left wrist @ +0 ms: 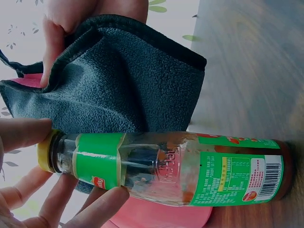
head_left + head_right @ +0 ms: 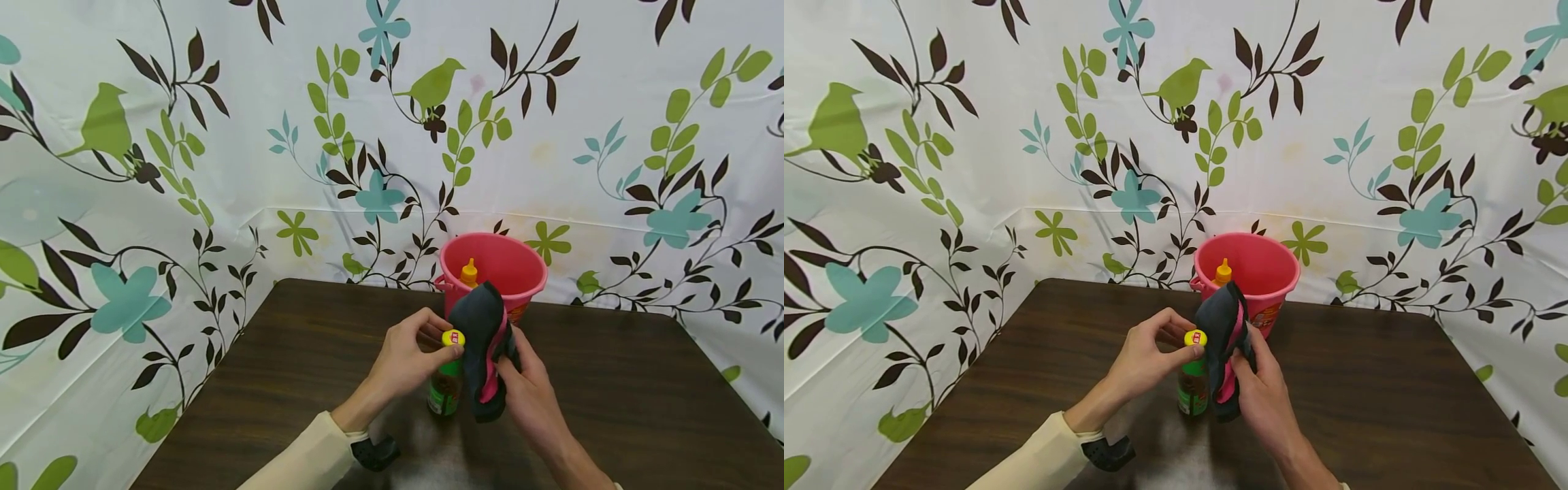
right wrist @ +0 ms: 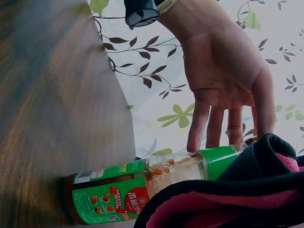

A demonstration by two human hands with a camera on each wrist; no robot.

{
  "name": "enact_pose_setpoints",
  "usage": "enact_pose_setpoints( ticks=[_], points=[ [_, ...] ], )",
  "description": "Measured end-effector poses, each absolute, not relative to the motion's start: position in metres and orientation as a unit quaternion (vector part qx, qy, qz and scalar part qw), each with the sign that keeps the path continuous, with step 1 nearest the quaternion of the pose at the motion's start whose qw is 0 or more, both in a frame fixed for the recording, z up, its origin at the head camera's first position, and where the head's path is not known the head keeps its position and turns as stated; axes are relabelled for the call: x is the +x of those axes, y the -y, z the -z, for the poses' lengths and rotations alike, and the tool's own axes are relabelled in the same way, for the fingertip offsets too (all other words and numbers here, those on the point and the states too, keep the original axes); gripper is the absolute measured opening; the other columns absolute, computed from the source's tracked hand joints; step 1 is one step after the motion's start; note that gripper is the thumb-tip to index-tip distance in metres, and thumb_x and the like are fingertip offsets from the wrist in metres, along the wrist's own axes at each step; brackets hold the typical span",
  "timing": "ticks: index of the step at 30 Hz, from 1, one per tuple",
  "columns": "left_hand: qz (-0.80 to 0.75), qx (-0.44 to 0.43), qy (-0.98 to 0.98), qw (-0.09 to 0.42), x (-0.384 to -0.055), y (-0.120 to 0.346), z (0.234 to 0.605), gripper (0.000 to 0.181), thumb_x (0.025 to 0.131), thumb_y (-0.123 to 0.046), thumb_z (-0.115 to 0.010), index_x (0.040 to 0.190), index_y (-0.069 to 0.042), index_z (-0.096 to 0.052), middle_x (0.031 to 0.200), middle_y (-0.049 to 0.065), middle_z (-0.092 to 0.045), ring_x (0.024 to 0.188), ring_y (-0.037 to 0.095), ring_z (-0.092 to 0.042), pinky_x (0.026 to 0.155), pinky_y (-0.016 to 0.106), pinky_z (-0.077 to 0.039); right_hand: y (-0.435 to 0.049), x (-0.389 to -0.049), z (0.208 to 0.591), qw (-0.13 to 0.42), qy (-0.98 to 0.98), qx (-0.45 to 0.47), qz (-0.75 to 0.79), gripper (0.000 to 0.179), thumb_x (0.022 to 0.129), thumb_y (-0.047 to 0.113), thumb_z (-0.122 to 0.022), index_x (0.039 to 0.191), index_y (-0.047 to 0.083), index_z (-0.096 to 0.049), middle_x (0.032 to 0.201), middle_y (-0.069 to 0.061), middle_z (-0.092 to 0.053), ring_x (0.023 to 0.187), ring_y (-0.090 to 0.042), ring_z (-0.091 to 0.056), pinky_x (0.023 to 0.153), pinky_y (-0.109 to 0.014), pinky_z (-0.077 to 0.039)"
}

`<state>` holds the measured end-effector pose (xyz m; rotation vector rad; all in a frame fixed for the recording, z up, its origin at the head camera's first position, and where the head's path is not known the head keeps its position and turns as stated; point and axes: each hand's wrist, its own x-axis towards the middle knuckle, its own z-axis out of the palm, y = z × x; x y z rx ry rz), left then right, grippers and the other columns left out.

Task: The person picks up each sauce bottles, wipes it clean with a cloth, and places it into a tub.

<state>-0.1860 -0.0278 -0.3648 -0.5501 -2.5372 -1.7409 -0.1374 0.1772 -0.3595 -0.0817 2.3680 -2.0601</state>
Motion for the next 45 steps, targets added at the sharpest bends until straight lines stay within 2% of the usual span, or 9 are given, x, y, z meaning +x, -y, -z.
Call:
enact_pose_setpoints(
  ticks=[3, 6, 11, 17, 25, 27, 30, 36, 45],
  points=[
    [0.557, -0.178, 0.811, 0.012, -0.186, 0.028, 0.366, 0.028, 0.093, -0.031, -0.081, 0.115, -0.02, -0.069, 0.105, 0.003, -0.076, 0.094, 0.018, -0.073, 0.077, 0.033, -0.064, -0.175, -0.137, 0.361, 0.005, -0.751, -0.036, 0.659, 0.066, 0.112, 0.01, -0.043, 0.164, 0.045, -0.025, 0.174, -0.004, -0.02, 0.154, -0.04, -0.029, 0.114, -0.07, -0.044],
    [0.556, -0.188, 0.809, 0.019, -0.186, 0.028, 0.366, 0.027, 0.093, -0.03, -0.081, 0.117, -0.022, -0.071, 0.107, 0.003, -0.074, 0.093, 0.017, -0.073, 0.08, 0.032, -0.063, -0.173, -0.138, 0.362, 0.012, -0.751, -0.041, 0.658, 0.079, 0.111, 0.007, -0.044, 0.163, 0.058, -0.016, 0.178, -0.004, -0.009, 0.156, -0.047, -0.026, 0.111, -0.073, -0.046],
    [0.547, -0.21, 0.81, 0.033, -0.186, 0.028, 0.367, 0.025, 0.094, -0.028, -0.08, 0.118, -0.023, -0.075, 0.11, 0.003, -0.071, 0.095, 0.016, -0.074, 0.085, 0.032, -0.063, -0.169, -0.138, 0.368, 0.02, -0.773, -0.04, 0.632, 0.075, 0.112, 0.01, -0.045, 0.161, 0.062, -0.021, 0.176, -0.01, -0.02, 0.149, -0.051, -0.042, 0.107, -0.071, -0.051],
    [0.541, -0.212, 0.813, 0.043, -0.187, 0.028, 0.368, 0.021, 0.094, -0.023, -0.079, 0.115, -0.021, -0.075, 0.108, 0.003, -0.071, 0.095, 0.016, -0.076, 0.085, 0.03, -0.064, -0.16, -0.139, 0.377, 0.027, -0.81, -0.051, 0.584, 0.071, 0.111, 0.013, -0.047, 0.157, 0.064, -0.028, 0.174, -0.01, -0.03, 0.151, -0.047, -0.043, 0.113, -0.073, -0.044],
    [0.548, -0.218, 0.806, 0.056, -0.188, 0.027, 0.37, 0.016, 0.094, -0.02, -0.081, 0.108, -0.014, -0.076, 0.108, 0.009, -0.073, 0.095, 0.023, -0.079, 0.086, 0.036, -0.066, -0.152, -0.141, 0.385, 0.02, -0.832, -0.025, 0.554, 0.07, 0.11, 0.016, -0.05, 0.156, 0.065, -0.029, 0.169, -0.008, -0.041, 0.133, -0.035, -0.058, 0.105, -0.058, -0.053],
    [0.548, -0.217, 0.806, 0.055, -0.188, 0.027, 0.37, 0.016, 0.094, -0.019, -0.08, 0.108, -0.014, -0.076, 0.108, 0.009, -0.073, 0.095, 0.022, -0.078, 0.086, 0.036, -0.066, -0.152, -0.142, 0.387, 0.025, -0.831, -0.021, 0.555, 0.07, 0.111, 0.017, -0.05, 0.157, 0.065, -0.027, 0.17, -0.009, -0.04, 0.136, -0.036, -0.058, 0.108, -0.062, -0.052],
    [0.549, -0.215, 0.806, 0.053, -0.187, 0.027, 0.369, 0.016, 0.094, -0.016, -0.079, 0.11, -0.014, -0.076, 0.109, 0.008, -0.074, 0.095, 0.02, -0.077, 0.086, 0.034, -0.066, -0.153, -0.143, 0.389, 0.04, -0.829, -0.019, 0.558, 0.069, 0.111, 0.019, -0.047, 0.159, 0.063, -0.023, 0.172, -0.009, -0.037, 0.142, -0.04, -0.055, 0.114, -0.07, -0.045],
    [0.562, -0.215, 0.797, 0.046, -0.186, 0.027, 0.368, 0.018, 0.094, -0.015, -0.079, 0.112, -0.018, -0.076, 0.114, 0.001, -0.075, 0.095, 0.014, -0.073, 0.086, 0.029, -0.065, -0.158, -0.148, 0.398, 0.058, -0.829, -0.032, 0.556, 0.06, 0.112, 0.02, -0.045, 0.167, 0.041, -0.028, 0.172, -0.009, -0.037, 0.156, -0.038, -0.039, 0.123, -0.072, -0.031],
    [0.563, -0.214, 0.797, 0.037, -0.186, 0.026, 0.368, 0.017, 0.094, -0.025, -0.081, 0.11, -0.021, -0.076, 0.118, -0.002, -0.075, 0.095, 0.014, -0.072, 0.083, 0.026, -0.061, -0.168, -0.156, 0.423, 0.096, -0.834, -0.039, 0.543, 0.054, 0.11, 0.011, -0.048, 0.164, 0.016, -0.04, 0.159, -0.013, -0.053, 0.148, -0.029, -0.048, 0.121, -0.065, -0.037]
  ],
)
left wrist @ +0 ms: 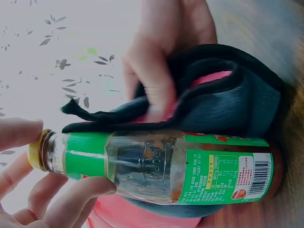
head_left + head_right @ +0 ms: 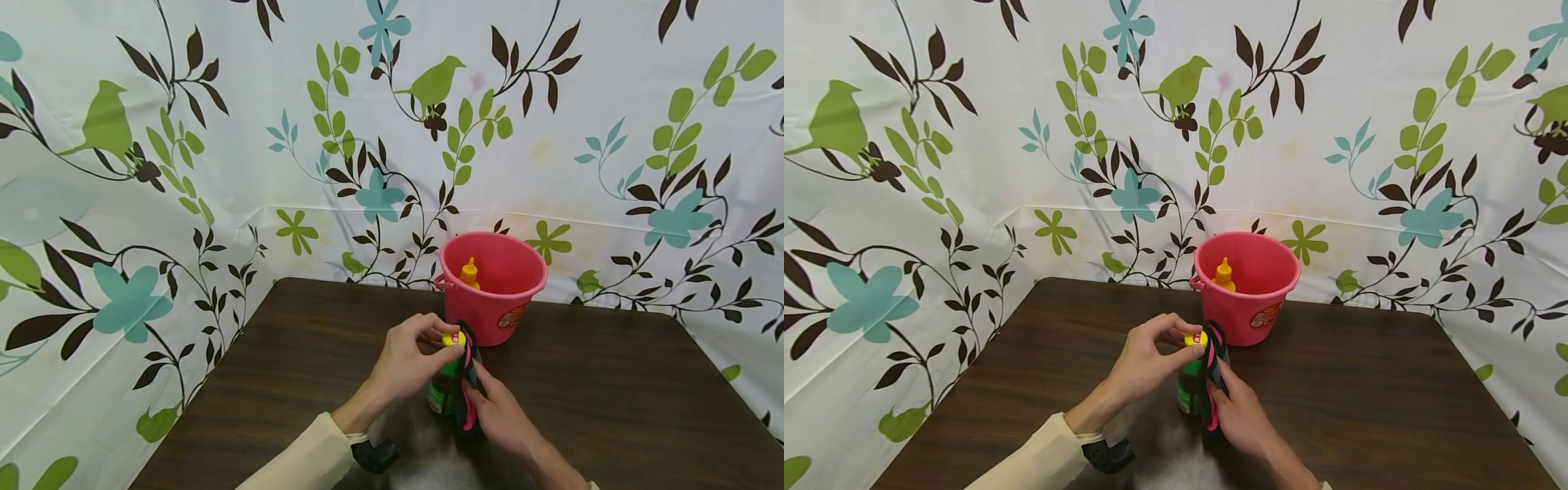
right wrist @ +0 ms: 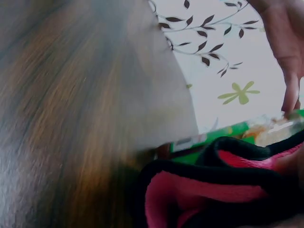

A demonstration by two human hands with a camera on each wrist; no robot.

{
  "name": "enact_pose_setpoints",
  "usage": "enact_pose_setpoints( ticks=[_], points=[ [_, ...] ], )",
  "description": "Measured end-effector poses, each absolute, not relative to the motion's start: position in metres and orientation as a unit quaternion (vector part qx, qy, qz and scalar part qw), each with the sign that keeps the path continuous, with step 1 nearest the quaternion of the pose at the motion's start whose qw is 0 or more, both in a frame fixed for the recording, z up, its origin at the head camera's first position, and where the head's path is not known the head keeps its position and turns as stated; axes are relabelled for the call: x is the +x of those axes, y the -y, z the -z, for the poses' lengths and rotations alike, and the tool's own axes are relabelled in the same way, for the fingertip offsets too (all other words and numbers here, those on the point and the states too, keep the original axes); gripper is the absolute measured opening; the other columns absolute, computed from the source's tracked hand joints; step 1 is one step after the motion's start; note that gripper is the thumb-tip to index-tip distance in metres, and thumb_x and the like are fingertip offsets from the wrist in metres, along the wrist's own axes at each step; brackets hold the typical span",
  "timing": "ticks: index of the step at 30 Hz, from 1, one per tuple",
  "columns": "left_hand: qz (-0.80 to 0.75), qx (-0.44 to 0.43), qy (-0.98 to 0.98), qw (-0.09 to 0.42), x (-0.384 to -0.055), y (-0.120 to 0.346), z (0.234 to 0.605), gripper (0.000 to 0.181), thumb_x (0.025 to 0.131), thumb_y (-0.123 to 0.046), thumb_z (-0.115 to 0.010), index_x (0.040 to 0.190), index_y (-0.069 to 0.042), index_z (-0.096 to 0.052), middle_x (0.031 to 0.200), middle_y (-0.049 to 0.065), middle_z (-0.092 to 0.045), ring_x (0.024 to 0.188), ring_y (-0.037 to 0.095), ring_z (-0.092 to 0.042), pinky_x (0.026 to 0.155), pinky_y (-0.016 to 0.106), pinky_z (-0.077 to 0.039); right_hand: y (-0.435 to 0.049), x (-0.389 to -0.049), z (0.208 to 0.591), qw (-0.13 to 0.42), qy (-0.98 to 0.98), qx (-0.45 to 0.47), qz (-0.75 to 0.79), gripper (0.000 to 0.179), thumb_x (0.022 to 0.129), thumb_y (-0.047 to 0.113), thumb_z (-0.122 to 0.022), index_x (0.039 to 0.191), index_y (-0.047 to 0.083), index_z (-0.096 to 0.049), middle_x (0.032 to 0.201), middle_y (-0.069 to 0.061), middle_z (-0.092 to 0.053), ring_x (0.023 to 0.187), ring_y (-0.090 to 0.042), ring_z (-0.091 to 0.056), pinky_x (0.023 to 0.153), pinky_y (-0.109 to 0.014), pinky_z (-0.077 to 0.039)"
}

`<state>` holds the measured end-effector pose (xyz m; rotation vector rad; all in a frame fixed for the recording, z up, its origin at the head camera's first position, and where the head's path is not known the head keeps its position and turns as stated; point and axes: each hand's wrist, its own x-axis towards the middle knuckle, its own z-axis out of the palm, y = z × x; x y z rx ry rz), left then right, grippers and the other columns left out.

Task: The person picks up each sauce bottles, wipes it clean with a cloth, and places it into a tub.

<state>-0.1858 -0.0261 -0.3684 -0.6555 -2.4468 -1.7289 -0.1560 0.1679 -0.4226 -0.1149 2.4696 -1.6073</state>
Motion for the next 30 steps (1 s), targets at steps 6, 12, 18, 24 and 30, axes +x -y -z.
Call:
enact_pose_setpoints(
  ticks=[6, 12, 18, 24, 30],
  points=[
    [0.559, -0.213, 0.8, 0.035, -0.187, 0.025, 0.37, 0.017, 0.094, -0.027, -0.08, 0.11, -0.022, -0.075, 0.119, -0.003, -0.075, 0.097, 0.014, -0.071, 0.084, 0.028, -0.061, -0.177, -0.162, 0.437, 0.128, -0.855, -0.05, 0.5, 0.05, 0.11, 0.011, -0.051, 0.16, 0.016, -0.047, 0.14, -0.012, -0.066, 0.133, -0.026, -0.059, 0.115, -0.061, -0.045],
    [0.562, -0.213, 0.798, 0.037, -0.187, 0.025, 0.37, 0.017, 0.094, -0.026, -0.08, 0.11, -0.021, -0.074, 0.119, -0.002, -0.075, 0.096, 0.014, -0.071, 0.082, 0.026, -0.061, -0.183, -0.168, 0.443, 0.145, -0.872, -0.081, 0.46, 0.051, 0.106, 0.002, -0.052, 0.157, 0.008, -0.049, 0.127, -0.011, -0.07, 0.121, -0.026, -0.062, 0.103, -0.052, -0.052],
    [0.56, -0.212, 0.8, 0.034, -0.187, 0.025, 0.369, 0.017, 0.094, -0.026, -0.08, 0.109, -0.022, -0.074, 0.119, -0.002, -0.074, 0.096, 0.015, -0.07, 0.081, 0.026, -0.061, -0.183, -0.168, 0.444, 0.147, -0.87, -0.087, 0.463, 0.052, 0.104, 0.002, -0.055, 0.155, 0.008, -0.051, 0.142, -0.017, -0.067, 0.137, -0.035, -0.059, 0.113, -0.066, -0.045],
    [0.558, -0.211, 0.802, 0.032, -0.187, 0.026, 0.369, 0.017, 0.095, -0.026, -0.079, 0.111, -0.021, -0.074, 0.12, -0.002, -0.074, 0.098, 0.016, -0.07, 0.084, 0.029, -0.062, -0.185, -0.167, 0.441, 0.16, -0.831, -0.121, 0.519, 0.057, 0.107, 0.012, -0.059, 0.161, 0.007, -0.042, 0.148, -0.018, -0.061, 0.136, -0.033, -0.058, 0.112, -0.061, -0.047],
    [0.557, -0.211, 0.802, 0.034, -0.187, 0.025, 0.37, 0.016, 0.095, -0.025, -0.079, 0.11, -0.021, -0.074, 0.118, -0.001, -0.073, 0.098, 0.015, -0.07, 0.085, 0.033, -0.062, -0.179, -0.162, 0.436, 0.119, -0.821, -0.062, 0.556, 0.057, 0.105, 0.023, -0.065, 0.159, 0.013, -0.048, 0.146, -0.015, -0.064, 0.128, -0.026, -0.065, 0.106, -0.05, -0.056]
  ],
)
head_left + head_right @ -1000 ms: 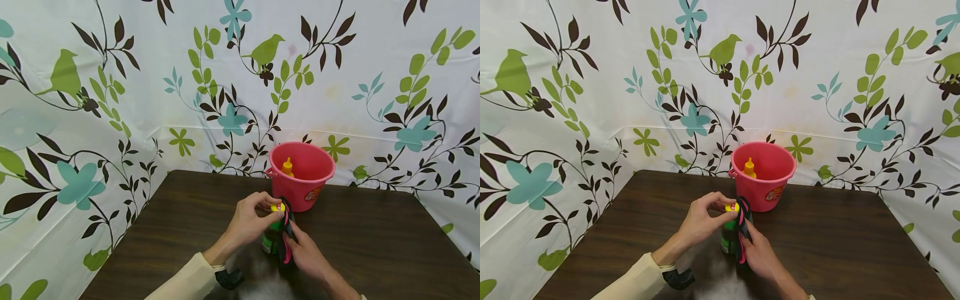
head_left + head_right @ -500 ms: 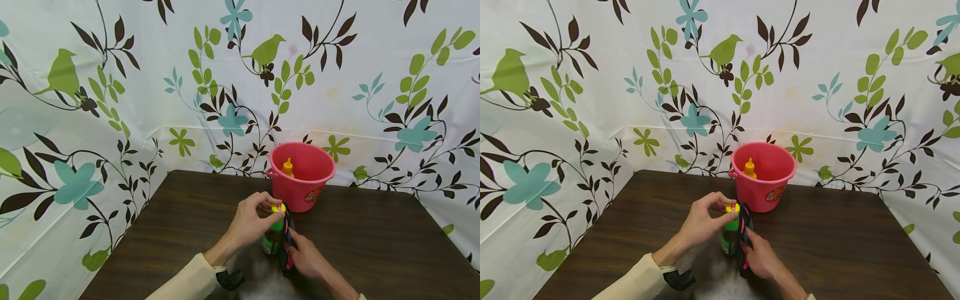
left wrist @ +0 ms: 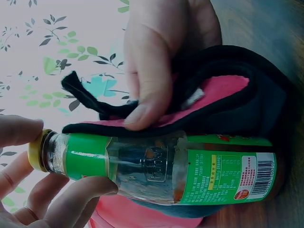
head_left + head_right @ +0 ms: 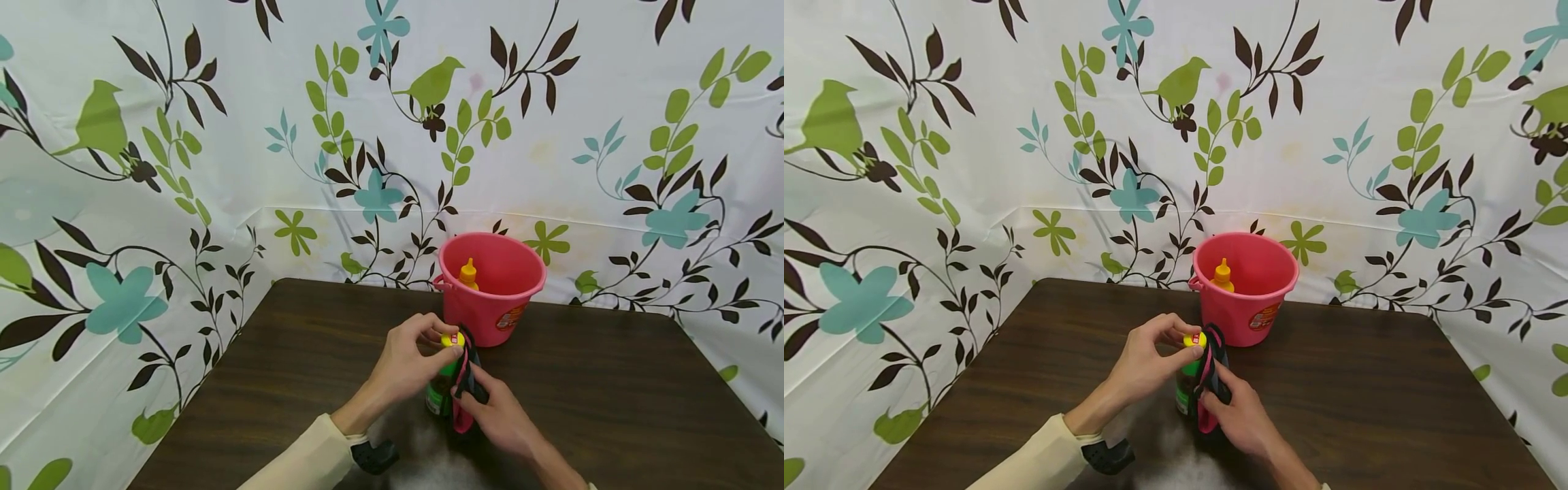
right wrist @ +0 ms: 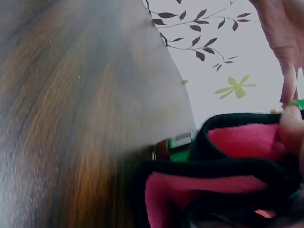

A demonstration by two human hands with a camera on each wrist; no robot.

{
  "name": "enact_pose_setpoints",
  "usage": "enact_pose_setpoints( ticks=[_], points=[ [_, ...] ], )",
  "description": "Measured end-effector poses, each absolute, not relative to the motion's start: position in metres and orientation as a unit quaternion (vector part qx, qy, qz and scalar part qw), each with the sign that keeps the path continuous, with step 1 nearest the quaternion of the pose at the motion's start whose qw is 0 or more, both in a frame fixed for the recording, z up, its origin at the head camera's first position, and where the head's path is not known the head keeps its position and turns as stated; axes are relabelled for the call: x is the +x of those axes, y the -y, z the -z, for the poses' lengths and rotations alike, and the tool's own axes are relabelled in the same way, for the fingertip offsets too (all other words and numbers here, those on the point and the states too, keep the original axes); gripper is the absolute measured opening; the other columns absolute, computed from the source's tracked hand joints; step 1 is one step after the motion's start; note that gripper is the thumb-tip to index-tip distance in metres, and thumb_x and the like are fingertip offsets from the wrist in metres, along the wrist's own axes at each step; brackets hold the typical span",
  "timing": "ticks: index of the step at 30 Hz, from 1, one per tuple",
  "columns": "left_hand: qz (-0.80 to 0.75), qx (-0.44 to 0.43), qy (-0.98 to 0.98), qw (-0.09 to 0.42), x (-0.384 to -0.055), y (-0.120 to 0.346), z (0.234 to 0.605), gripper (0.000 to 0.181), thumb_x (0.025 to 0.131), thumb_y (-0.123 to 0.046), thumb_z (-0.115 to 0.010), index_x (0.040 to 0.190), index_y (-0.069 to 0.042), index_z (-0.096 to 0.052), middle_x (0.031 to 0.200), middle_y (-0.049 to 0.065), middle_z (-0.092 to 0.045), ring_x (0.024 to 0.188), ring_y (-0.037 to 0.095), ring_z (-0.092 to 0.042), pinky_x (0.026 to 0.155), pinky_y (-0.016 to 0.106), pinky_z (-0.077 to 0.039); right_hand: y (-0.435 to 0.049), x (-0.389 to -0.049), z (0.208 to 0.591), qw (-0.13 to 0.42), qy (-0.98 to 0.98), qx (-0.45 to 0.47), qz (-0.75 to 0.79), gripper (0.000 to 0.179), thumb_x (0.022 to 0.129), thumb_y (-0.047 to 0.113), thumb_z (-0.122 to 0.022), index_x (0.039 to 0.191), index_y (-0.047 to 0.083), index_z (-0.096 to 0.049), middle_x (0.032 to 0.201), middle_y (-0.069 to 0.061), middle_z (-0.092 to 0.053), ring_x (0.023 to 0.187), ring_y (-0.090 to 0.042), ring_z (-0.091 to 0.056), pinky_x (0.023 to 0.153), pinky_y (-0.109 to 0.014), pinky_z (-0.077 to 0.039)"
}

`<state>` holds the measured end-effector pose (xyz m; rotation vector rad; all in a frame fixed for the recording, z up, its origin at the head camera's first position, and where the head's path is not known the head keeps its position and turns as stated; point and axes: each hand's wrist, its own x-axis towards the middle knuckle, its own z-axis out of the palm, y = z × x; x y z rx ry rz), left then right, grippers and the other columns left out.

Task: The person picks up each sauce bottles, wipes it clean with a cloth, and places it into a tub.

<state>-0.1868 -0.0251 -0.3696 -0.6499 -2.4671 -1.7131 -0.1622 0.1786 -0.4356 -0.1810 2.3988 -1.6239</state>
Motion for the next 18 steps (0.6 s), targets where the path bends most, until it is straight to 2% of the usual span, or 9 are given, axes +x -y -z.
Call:
enact_pose_setpoints(
  ticks=[5, 9, 14, 18],
  points=[
    [0.56, -0.214, 0.799, 0.038, -0.185, 0.025, 0.37, 0.016, 0.095, -0.026, -0.08, 0.11, -0.021, -0.075, 0.113, -0.001, -0.073, 0.095, 0.013, -0.07, 0.086, 0.036, -0.063, -0.169, -0.156, 0.428, 0.035, -0.825, -0.007, 0.563, 0.036, 0.101, 0.025, -0.073, 0.136, 0.019, -0.071, 0.125, -0.004, -0.076, 0.113, -0.014, -0.067, 0.094, -0.031, -0.057],
    [0.563, -0.215, 0.797, 0.038, -0.184, 0.026, 0.37, 0.017, 0.095, -0.024, -0.079, 0.111, -0.021, -0.075, 0.112, 0.0, -0.072, 0.094, 0.013, -0.071, 0.086, 0.032, -0.063, -0.164, -0.151, 0.417, -0.007, -0.827, 0.013, 0.562, 0.025, 0.101, 0.028, -0.073, 0.124, 0.019, -0.077, 0.105, 0.001, -0.074, 0.097, -0.012, -0.061, 0.082, -0.024, -0.049],
    [0.565, -0.217, 0.795, 0.035, -0.185, 0.026, 0.37, 0.017, 0.096, -0.021, -0.079, 0.112, -0.019, -0.074, 0.114, 0.001, -0.072, 0.095, 0.013, -0.072, 0.085, 0.028, -0.063, -0.161, -0.148, 0.398, -0.025, -0.824, 0.014, 0.567, 0.027, 0.102, 0.034, -0.071, 0.123, 0.018, -0.077, 0.109, -0.001, -0.074, 0.1, -0.015, -0.061, 0.085, -0.025, -0.049],
    [0.572, -0.222, 0.789, 0.031, -0.185, 0.027, 0.369, 0.017, 0.096, -0.02, -0.079, 0.111, -0.018, -0.074, 0.115, 0.002, -0.072, 0.095, 0.014, -0.072, 0.087, 0.032, -0.064, -0.16, -0.146, 0.385, -0.032, -0.823, 0.015, 0.567, 0.029, 0.102, 0.035, -0.071, 0.124, 0.018, -0.076, 0.115, -0.004, -0.076, 0.105, -0.017, -0.064, 0.091, -0.03, -0.051]
  ],
)
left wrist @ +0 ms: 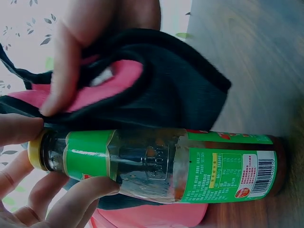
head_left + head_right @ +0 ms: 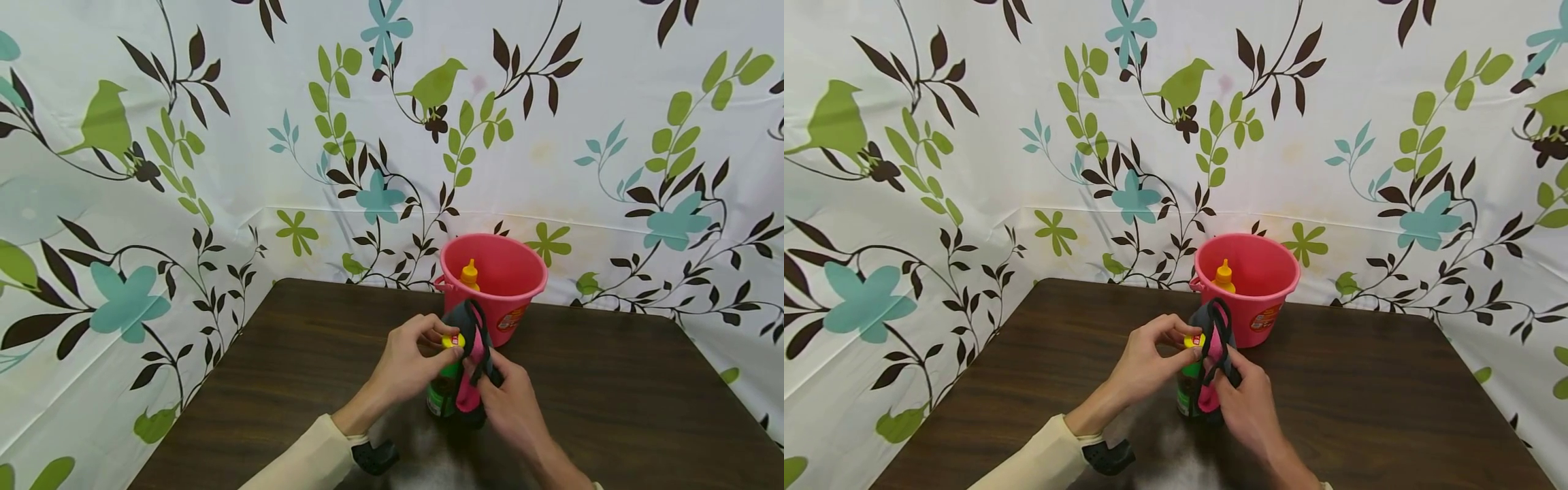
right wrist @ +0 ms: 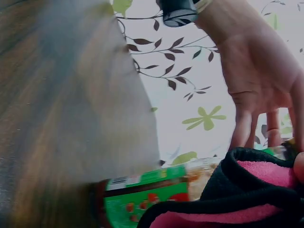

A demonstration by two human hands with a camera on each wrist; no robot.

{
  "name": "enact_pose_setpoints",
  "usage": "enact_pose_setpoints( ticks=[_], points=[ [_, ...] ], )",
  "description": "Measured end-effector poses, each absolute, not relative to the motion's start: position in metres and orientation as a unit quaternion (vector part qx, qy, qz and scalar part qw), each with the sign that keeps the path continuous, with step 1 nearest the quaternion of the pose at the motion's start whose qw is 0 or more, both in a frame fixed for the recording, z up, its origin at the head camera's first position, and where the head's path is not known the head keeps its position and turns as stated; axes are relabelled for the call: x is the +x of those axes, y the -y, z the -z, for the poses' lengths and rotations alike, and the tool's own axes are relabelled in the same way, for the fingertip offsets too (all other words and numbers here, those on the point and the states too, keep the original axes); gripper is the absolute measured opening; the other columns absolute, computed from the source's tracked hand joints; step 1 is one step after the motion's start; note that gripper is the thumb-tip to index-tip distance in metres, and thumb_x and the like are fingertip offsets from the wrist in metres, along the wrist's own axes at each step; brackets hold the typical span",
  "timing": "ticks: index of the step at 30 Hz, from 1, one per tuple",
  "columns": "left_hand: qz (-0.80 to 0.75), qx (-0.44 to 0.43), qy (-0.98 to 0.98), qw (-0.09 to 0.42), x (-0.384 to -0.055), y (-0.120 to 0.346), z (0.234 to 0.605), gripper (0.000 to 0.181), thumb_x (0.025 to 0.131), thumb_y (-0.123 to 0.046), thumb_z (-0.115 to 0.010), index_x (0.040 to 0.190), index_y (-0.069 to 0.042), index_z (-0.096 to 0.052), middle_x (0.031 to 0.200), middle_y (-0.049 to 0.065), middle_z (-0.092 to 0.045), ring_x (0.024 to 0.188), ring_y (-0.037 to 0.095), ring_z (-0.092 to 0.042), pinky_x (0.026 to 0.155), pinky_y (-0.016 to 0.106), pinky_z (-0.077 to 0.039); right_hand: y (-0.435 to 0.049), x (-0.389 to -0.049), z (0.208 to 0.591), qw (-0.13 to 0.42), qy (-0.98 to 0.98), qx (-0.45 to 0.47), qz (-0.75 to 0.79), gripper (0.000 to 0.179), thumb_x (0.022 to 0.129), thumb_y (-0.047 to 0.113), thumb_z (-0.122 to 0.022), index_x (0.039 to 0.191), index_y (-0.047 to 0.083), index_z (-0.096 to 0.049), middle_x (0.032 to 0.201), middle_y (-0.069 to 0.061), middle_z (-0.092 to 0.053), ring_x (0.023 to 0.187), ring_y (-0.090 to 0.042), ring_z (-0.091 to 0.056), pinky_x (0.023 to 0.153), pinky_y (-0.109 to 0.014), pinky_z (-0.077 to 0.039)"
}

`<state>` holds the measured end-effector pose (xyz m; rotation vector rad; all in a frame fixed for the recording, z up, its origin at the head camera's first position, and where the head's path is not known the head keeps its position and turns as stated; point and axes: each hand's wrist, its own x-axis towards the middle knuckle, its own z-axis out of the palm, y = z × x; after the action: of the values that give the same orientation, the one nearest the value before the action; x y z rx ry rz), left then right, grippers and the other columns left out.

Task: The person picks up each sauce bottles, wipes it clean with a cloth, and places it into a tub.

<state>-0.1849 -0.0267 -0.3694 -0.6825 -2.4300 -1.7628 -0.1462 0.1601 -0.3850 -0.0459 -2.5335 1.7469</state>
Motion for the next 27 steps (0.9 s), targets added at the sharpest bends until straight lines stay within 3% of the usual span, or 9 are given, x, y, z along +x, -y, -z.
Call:
enact_pose_setpoints(
  ticks=[8, 15, 27],
  points=[
    [0.58, -0.225, 0.782, 0.035, -0.185, 0.026, 0.368, 0.016, 0.095, -0.017, -0.079, 0.11, -0.016, -0.073, 0.112, 0.002, -0.073, 0.094, 0.014, -0.072, 0.089, 0.034, -0.065, -0.162, -0.142, 0.365, 0.051, 0.815, -0.007, -0.577, 0.036, 0.103, 0.037, -0.07, 0.132, 0.016, -0.074, 0.108, -0.008, -0.073, 0.102, -0.021, -0.061, 0.09, -0.035, -0.049],
    [0.578, -0.228, 0.783, 0.041, -0.185, 0.027, 0.369, 0.017, 0.094, -0.015, -0.08, 0.109, -0.015, -0.073, 0.111, 0.003, -0.072, 0.094, 0.014, -0.074, 0.089, 0.037, -0.066, -0.163, -0.14, 0.358, 0.058, 0.81, -0.001, -0.584, 0.04, 0.104, 0.036, -0.068, 0.139, 0.015, -0.07, 0.123, -0.012, -0.073, 0.113, -0.025, -0.063, 0.103, -0.056, -0.052],
    [0.571, -0.224, 0.789, 0.042, -0.185, 0.026, 0.369, 0.016, 0.094, -0.019, -0.081, 0.109, -0.017, -0.074, 0.114, 0.0, -0.074, 0.093, 0.013, -0.074, 0.085, 0.03, -0.064, -0.167, -0.138, 0.349, 0.08, 0.817, 0.0, -0.571, 0.04, 0.106, 0.039, -0.065, 0.136, 0.014, -0.07, 0.12, -0.013, -0.073, 0.109, -0.025, -0.064, 0.101, -0.056, -0.056]
  ],
)
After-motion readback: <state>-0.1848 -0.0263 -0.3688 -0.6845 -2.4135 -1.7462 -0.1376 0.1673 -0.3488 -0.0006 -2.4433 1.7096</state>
